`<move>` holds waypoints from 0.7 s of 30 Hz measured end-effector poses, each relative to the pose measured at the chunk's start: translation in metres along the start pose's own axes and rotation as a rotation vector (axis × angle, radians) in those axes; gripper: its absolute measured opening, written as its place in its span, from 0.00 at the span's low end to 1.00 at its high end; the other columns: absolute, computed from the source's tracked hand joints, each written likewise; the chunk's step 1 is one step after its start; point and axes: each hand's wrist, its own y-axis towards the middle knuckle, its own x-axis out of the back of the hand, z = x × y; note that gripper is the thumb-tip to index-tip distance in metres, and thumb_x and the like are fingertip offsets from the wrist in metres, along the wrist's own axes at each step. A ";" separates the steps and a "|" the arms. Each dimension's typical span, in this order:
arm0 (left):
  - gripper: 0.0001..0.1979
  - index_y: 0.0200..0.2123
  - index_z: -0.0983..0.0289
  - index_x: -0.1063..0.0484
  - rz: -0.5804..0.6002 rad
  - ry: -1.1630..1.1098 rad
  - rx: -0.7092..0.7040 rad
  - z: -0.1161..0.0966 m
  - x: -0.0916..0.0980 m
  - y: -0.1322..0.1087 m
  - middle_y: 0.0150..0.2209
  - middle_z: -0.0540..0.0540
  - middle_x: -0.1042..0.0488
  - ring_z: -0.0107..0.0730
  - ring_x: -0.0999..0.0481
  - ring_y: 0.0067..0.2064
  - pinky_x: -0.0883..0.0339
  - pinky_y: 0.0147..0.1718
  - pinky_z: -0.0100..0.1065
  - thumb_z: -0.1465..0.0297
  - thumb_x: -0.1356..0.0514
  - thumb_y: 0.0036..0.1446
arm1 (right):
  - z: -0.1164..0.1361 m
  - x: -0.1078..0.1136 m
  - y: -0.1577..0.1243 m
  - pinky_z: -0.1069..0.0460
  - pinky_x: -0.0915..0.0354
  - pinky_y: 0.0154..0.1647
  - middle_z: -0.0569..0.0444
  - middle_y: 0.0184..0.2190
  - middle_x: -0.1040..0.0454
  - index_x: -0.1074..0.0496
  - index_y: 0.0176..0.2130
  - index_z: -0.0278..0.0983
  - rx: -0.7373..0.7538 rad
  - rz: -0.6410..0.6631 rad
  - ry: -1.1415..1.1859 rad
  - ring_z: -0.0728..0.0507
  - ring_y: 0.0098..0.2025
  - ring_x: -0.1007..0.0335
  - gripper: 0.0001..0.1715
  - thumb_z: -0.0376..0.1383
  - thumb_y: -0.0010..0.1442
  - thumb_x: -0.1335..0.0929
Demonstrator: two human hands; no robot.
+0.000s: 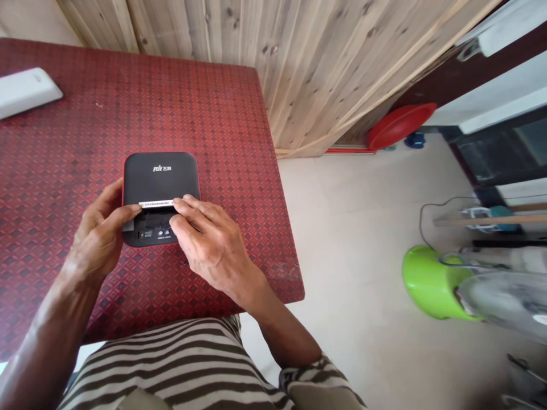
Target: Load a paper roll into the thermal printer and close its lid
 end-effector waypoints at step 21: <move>0.24 0.63 0.55 0.20 -0.151 0.030 -0.032 0.017 0.002 -0.032 0.62 0.54 0.17 0.47 0.18 0.61 0.26 0.62 0.46 0.63 0.32 0.64 | -0.013 -0.006 -0.036 0.42 0.17 0.52 0.50 0.47 0.12 0.20 0.51 0.42 -0.275 -0.338 0.060 0.41 0.49 0.13 0.11 0.28 0.74 0.29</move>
